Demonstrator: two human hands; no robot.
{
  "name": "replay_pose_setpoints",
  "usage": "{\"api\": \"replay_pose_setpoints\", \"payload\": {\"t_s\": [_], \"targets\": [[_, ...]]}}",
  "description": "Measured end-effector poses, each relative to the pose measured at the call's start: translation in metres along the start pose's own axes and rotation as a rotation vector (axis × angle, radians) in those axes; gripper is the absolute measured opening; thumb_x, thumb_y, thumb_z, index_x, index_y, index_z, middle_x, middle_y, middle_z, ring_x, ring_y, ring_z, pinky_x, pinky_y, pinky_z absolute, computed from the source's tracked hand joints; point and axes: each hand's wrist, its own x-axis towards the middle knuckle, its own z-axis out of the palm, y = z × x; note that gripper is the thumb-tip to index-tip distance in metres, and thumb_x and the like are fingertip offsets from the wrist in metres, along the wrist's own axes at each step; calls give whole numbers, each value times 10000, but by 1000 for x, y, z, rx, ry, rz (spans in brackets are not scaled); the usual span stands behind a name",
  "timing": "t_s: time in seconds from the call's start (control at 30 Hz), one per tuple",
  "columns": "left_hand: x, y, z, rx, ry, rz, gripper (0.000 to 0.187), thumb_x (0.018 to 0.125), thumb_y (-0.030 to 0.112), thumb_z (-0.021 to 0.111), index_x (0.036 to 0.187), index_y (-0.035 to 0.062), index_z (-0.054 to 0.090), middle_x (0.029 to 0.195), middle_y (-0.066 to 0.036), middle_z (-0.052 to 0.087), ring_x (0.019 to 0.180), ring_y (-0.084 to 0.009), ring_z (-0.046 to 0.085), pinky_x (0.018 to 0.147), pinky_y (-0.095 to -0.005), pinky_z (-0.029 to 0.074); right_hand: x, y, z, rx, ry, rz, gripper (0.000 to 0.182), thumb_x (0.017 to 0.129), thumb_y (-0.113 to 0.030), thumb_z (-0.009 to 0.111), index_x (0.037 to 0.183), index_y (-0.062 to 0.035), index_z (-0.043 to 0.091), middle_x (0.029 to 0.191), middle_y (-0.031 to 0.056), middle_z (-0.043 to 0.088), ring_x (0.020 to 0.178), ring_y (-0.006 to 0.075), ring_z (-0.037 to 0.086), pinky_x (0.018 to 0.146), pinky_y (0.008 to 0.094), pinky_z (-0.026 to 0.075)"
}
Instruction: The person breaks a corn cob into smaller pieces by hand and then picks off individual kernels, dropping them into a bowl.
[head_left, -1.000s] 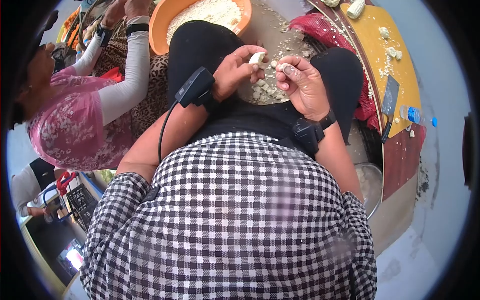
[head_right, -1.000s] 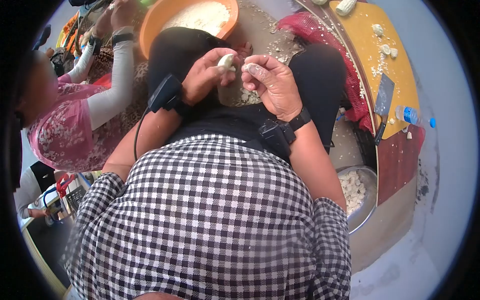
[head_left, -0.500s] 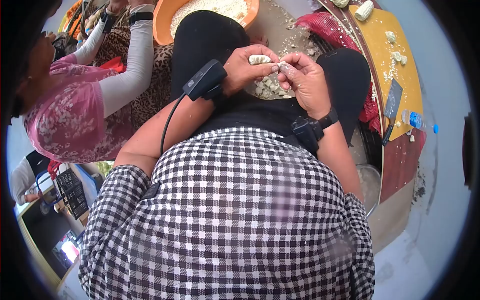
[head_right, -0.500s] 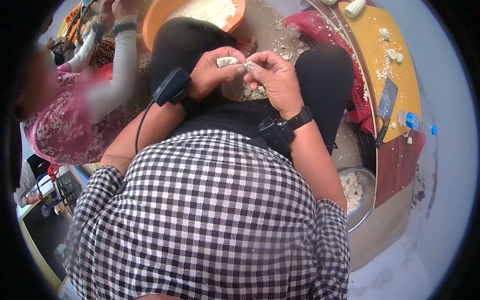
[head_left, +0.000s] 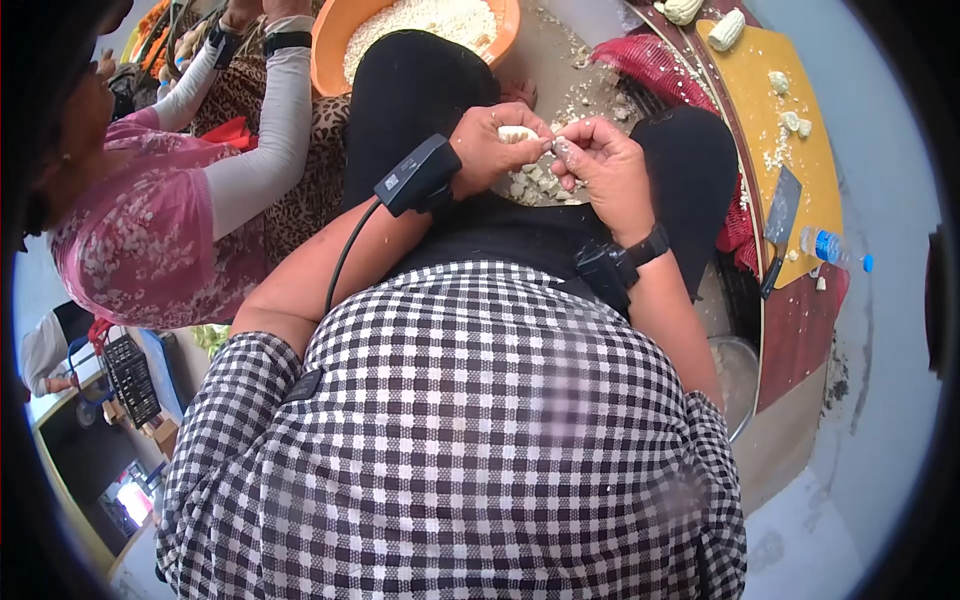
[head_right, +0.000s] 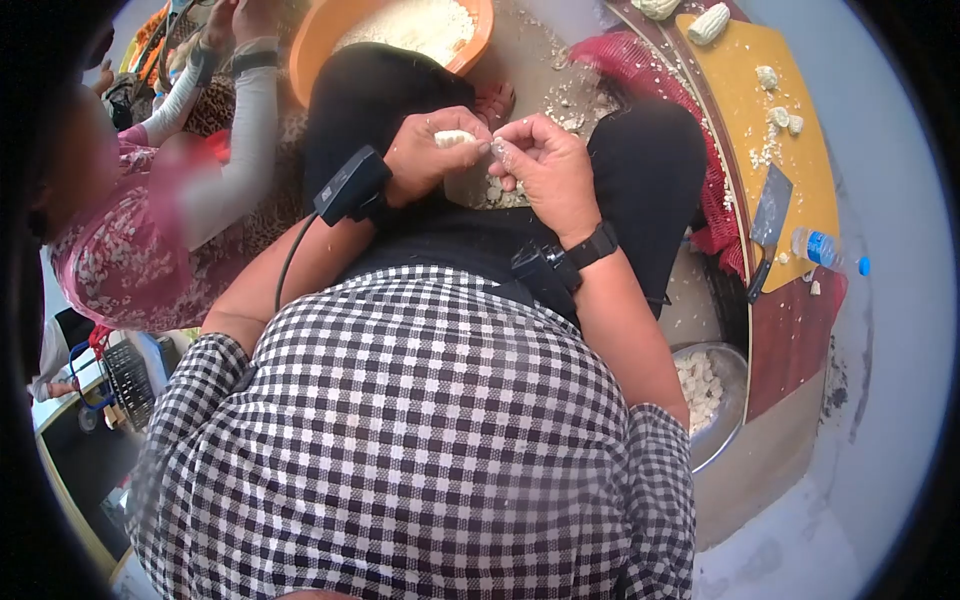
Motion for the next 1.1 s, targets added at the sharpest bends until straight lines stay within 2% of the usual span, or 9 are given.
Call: {"api": "replay_pose_setpoints", "payload": {"t_s": [0.1,0.13,0.2,0.53,0.6,0.77,0.8,0.87,1.1], "targets": [[-1,-1,1,40,26,-15,85,796,80,617,861,25,621,766,8,587,710,-40,520,639,-203,433,-5,1,-1,-54,18,61,64,874,-26,551,916,17,572,769,62,602,628,107,595,509,215,465],[-2,7,1,188,10,204,84,784,78,614,851,27,620,759,5,586,712,-44,520,637,-207,436,-2,-3,-2,-82,19,69,65,876,-32,548,914,15,572,764,61,600,628,108,595,507,217,464],[-3,9,1,203,18,174,74,759,77,641,825,48,626,750,6,583,717,-55,526,631,-227,445,-6,-14,3,-191,18,92,66,880,-41,537,906,12,568,739,55,591,610,109,586,506,225,461],[-14,6,5,97,13,278,71,804,98,617,809,28,620,772,-34,574,720,-94,540,645,-243,434,-11,-13,0,284,-114,279,37,876,-19,539,900,7,551,738,60,560,576,89,515,485,203,416],[-15,4,5,165,17,392,69,799,94,627,813,26,618,772,-32,577,728,-92,539,650,-239,432,-12,-12,-1,396,-172,311,43,874,-14,540,913,5,548,754,67,562,579,84,506,480,201,405],[-21,-2,10,31,35,304,73,800,98,655,830,33,639,797,-16,582,754,-86,540,681,-235,441,-18,-16,0,466,-240,318,39,885,-56,507,857,-64,481,726,18,488,613,82,482,500,195,377],[-23,-1,11,154,81,402,68,792,93,654,824,35,637,778,-8,581,731,-74,538,663,-231,446,-20,-16,1,511,-207,319,66,861,-72,552,869,-70,487,744,22,479,591,82,440,480,179,351],[-28,1,14,210,113,318,67,780,92,648,809,34,630,767,-4,577,712,-71,538,643,-234,450,-23,-16,-3,531,-261,285,80,849,-81,548,878,-69,475,760,36,487,589,86,438,476,180,351],[-34,9,23,294,101,313,126,696,112,639,809,58,650,749,-72,604,706,-163,596,637,-284,473,-34,-22,-13,626,-271,232,53,834,-111,542,842,-83,498,736,55,498,573,112,456,437,207,355]]}}
